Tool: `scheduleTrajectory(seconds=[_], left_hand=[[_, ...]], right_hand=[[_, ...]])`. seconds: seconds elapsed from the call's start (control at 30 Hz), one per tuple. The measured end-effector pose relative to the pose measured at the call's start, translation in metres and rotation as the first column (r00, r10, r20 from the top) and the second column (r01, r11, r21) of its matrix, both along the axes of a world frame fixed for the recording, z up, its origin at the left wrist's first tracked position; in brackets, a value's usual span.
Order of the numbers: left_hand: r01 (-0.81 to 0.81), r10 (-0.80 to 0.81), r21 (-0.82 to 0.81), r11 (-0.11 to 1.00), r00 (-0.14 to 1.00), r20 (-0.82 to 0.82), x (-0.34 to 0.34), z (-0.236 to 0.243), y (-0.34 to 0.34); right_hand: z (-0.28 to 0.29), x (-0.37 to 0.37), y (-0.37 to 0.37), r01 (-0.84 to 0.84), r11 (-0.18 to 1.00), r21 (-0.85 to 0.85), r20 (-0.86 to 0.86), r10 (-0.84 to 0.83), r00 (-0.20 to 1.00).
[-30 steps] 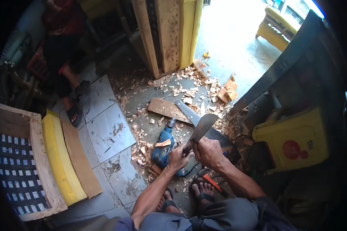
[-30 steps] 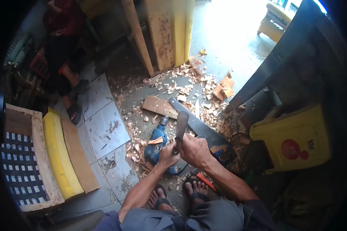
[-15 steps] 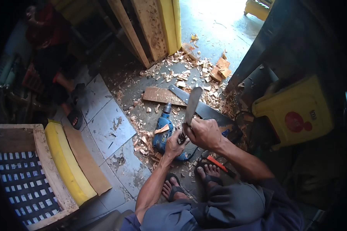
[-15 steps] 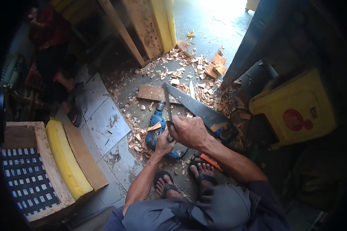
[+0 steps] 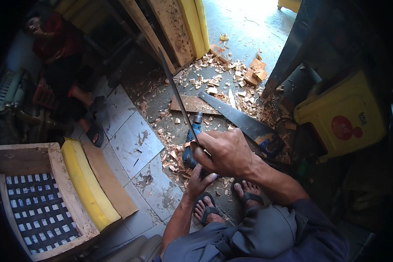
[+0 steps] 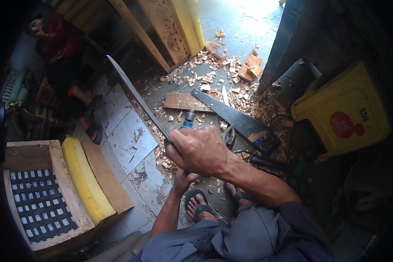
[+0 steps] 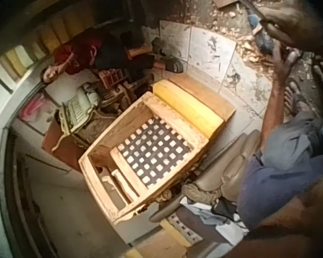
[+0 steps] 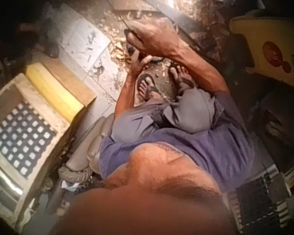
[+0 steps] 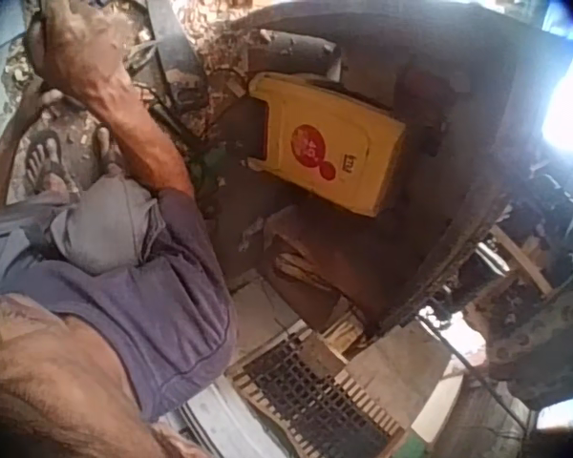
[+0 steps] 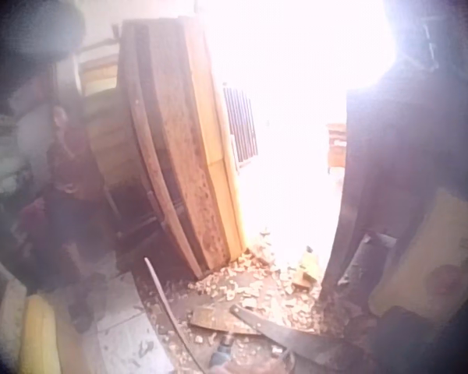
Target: The person carves a wooden handle by striking a machete with a hammer, then handles a long metal rod and a smaller wooden piece.
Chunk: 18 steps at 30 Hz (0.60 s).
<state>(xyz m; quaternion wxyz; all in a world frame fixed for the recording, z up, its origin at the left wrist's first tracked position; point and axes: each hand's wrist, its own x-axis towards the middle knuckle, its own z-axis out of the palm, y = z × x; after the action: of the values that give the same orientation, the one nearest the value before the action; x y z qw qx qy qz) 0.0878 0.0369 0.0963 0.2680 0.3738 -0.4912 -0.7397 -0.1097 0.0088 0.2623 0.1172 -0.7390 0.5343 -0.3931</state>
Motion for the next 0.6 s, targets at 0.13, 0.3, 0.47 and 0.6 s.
scheduleTrajectory(seconds=[0.13, 0.3, 0.47, 0.6], left_hand=[[-0.177, 0.169, -0.009, 0.984, 0.951, -0.260, 0.010, -0.005, 0.009], [-0.334, 0.358, 0.134, 0.933, 0.900, -0.248, 0.011, -0.002, 0.011], [-0.416, 0.452, 0.198, 0.887, 0.869, -0.199, 0.005, 0.020, 0.012], [-0.389, 0.435, 0.212, 0.897, 0.862, -0.260, -0.004, 0.032, 0.009]], right_hand=[[0.010, 0.017, 0.004, -0.052, 0.998, -0.028, 0.032, 0.053, 0.998], [0.014, 0.038, 0.004, -0.076, 0.993, -0.085, 0.025, 0.078, 0.997], [0.012, 0.038, 0.009, -0.105, 0.994, 0.004, 0.051, 0.105, 0.993], [0.003, 0.031, 0.013, -0.082, 0.989, 0.126, 0.121, 0.067, 0.990]])
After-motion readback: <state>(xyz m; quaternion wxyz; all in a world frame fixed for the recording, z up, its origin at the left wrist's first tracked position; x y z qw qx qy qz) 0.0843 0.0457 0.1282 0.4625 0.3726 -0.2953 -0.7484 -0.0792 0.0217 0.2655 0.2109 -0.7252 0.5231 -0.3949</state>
